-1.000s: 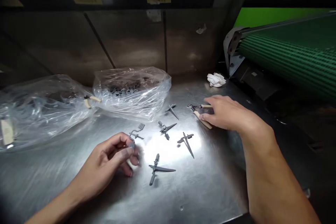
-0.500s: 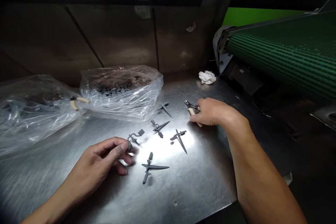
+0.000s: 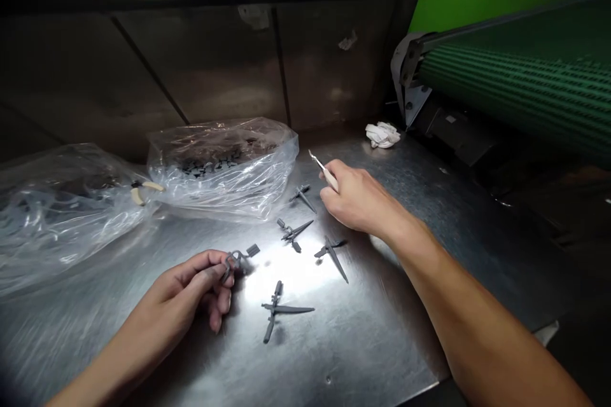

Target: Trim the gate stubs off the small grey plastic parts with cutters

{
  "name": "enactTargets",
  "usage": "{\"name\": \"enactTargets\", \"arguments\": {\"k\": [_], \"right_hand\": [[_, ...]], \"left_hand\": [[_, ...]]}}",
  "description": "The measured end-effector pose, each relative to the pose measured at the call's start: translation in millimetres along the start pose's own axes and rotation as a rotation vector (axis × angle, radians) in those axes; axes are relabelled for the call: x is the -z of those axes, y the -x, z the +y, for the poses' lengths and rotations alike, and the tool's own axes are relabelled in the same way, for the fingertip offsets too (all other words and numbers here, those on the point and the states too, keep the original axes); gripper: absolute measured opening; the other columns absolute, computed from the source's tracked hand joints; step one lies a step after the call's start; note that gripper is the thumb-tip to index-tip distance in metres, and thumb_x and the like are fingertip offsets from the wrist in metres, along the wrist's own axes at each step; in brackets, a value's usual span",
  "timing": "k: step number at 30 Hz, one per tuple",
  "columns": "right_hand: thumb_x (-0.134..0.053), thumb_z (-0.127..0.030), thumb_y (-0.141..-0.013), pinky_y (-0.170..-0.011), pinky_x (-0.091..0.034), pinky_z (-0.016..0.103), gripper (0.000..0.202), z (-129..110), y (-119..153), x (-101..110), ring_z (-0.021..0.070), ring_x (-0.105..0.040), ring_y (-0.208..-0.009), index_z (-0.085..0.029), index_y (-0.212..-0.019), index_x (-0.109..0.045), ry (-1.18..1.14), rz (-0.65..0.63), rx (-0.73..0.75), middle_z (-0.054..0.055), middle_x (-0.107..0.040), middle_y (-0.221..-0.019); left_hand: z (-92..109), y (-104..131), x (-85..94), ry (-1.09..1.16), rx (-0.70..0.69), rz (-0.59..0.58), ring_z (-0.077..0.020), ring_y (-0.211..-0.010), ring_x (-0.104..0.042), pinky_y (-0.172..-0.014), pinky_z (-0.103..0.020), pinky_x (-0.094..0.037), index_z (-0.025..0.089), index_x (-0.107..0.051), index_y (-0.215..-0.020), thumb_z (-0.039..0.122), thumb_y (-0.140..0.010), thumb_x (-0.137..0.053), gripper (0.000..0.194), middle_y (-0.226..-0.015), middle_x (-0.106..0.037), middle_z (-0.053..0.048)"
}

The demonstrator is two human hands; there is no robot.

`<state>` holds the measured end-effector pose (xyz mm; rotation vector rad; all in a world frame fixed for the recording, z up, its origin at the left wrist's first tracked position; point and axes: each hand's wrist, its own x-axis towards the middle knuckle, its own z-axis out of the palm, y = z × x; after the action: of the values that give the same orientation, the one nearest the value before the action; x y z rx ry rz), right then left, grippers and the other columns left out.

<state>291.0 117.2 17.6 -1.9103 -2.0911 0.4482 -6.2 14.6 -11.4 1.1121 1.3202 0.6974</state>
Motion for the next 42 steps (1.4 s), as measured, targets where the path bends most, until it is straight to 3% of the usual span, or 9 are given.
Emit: {"name": "enactTargets", "arguments": {"k": [6,13,16,19,24,30,35,39,42], "right_hand": [[-0.061,-0.023,-0.093,-0.075,-0.042,0.031,0.023,-11.7,9.8,9.9,0.0223,-0.069,-0.087,-0.024,-0.111,-0.076,-0.045,0.013,0.095,0.002,-0.078,-0.096],[-0.078,-0.033,-0.093,-0.074,-0.04,0.031,0.025,-12.5,-6.1,-19.9,0.022,-0.068,-0.093,-0.021,-0.112,-0.066,-0.075,0.067,0.141,0.005,-0.077,-0.109],[-0.076,-0.022,-0.091,-0.071,-0.038,0.031,0.023,-13.8,-8.9,-30.4,0.0235,-0.069,-0.092,-0.022,-0.113,-0.066,-0.062,0.012,0.153,0.006,-0.078,-0.108],[-0.071,-0.016,-0.092,-0.074,-0.041,0.032,0.026,-13.7,-9.1,-30.7,0.0256,-0.07,-0.097,-0.022,-0.117,-0.067,-0.05,0.011,0.148,0.007,-0.078,-0.11],[-0.075,-0.022,-0.089,-0.073,-0.043,0.036,0.027,-7.0,-10.0,-25.4,0.03,-0.07,-0.096,-0.021,-0.116,-0.07,-0.023,-0.002,0.103,0.009,-0.078,-0.107],[-0.069,-0.038,-0.097,-0.077,-0.045,0.037,0.022,-3.0,-4.8,-15.7,0.0284,-0.07,-0.093,-0.025,-0.114,-0.072,-0.026,0.045,0.126,0.006,-0.077,-0.099],[-0.064,-0.047,-0.097,-0.066,-0.048,0.035,0.029,-5.9,15.7,0.3,0.0229,-0.068,-0.07,-0.027,-0.116,-0.074,-0.103,-0.142,0.27,0.001,-0.073,-0.081],[-0.068,-0.052,-0.102,-0.071,-0.056,0.036,0.026,-15.9,38.2,10.0,0.0232,-0.074,-0.083,-0.03,-0.115,-0.072,-0.235,-0.421,0.435,0.001,-0.079,-0.098],[-0.067,-0.047,-0.105,-0.082,-0.06,0.037,0.016,-26.9,49.9,11.1,0.0222,-0.075,-0.093,-0.032,-0.111,-0.07,-0.199,-0.514,0.523,0.0,-0.079,-0.107]], "left_hand": [[3.3,-4.9,6.3,0.117,0.025,0.115,-0.0151,-0.064,-0.066,-0.064,-0.025,-0.056,0.016,-0.077,-0.097,0.056,-0.083,-0.089,0.045,-0.08,-0.075,-0.004],[7.3,7.8,-7.3,-0.275,-0.033,0.263,-0.0145,-0.063,-0.055,-0.059,-0.023,-0.044,0.021,-0.083,-0.106,0.059,-0.088,-0.085,0.042,-0.069,-0.068,0.0],[11.1,10.8,-17.8,-0.324,-0.047,0.32,-0.0138,-0.065,-0.054,-0.057,-0.022,-0.041,0.022,-0.084,-0.105,0.056,-0.086,-0.087,0.039,-0.072,-0.068,0.0],[13.8,9.7,-20.6,-0.295,-0.017,0.313,-0.0124,-0.059,-0.051,-0.053,-0.021,-0.039,0.019,-0.083,-0.108,0.058,-0.086,-0.087,0.045,-0.067,-0.067,0.001],[11.5,4.4,-7.0,-0.219,0.028,0.18,-0.0125,-0.06,-0.061,-0.061,-0.024,-0.052,0.016,-0.08,-0.111,0.051,-0.09,-0.086,0.041,-0.081,-0.08,-0.006],[9.3,3.9,-0.7,-0.058,0.081,0.072,-0.0204,-0.088,-0.078,-0.075,-0.028,-0.062,0.014,-0.08,-0.116,0.041,-0.092,-0.084,0.036,-0.097,-0.083,-0.009],[7.6,6.2,-8.3,-0.109,-0.003,0.034,-0.021,-0.083,-0.074,-0.069,-0.03,-0.057,0.016,-0.08,-0.114,0.035,-0.098,-0.073,0.026,-0.086,-0.077,-0.005],[1.8,7.1,-10.2,-0.296,-0.219,0.055,-0.0208,-0.087,-0.072,-0.08,-0.033,-0.054,0.021,-0.085,-0.11,0.029,-0.1,-0.067,0.021,-0.102,-0.082,-0.005],[-1.4,7.9,-11.5,-0.302,-0.291,0.059,-0.0231,-0.092,-0.075,-0.082,-0.033,-0.053,0.023,-0.087,-0.109,0.024,-0.099,-0.066,0.023,-0.107,-0.084,-0.006]]}}
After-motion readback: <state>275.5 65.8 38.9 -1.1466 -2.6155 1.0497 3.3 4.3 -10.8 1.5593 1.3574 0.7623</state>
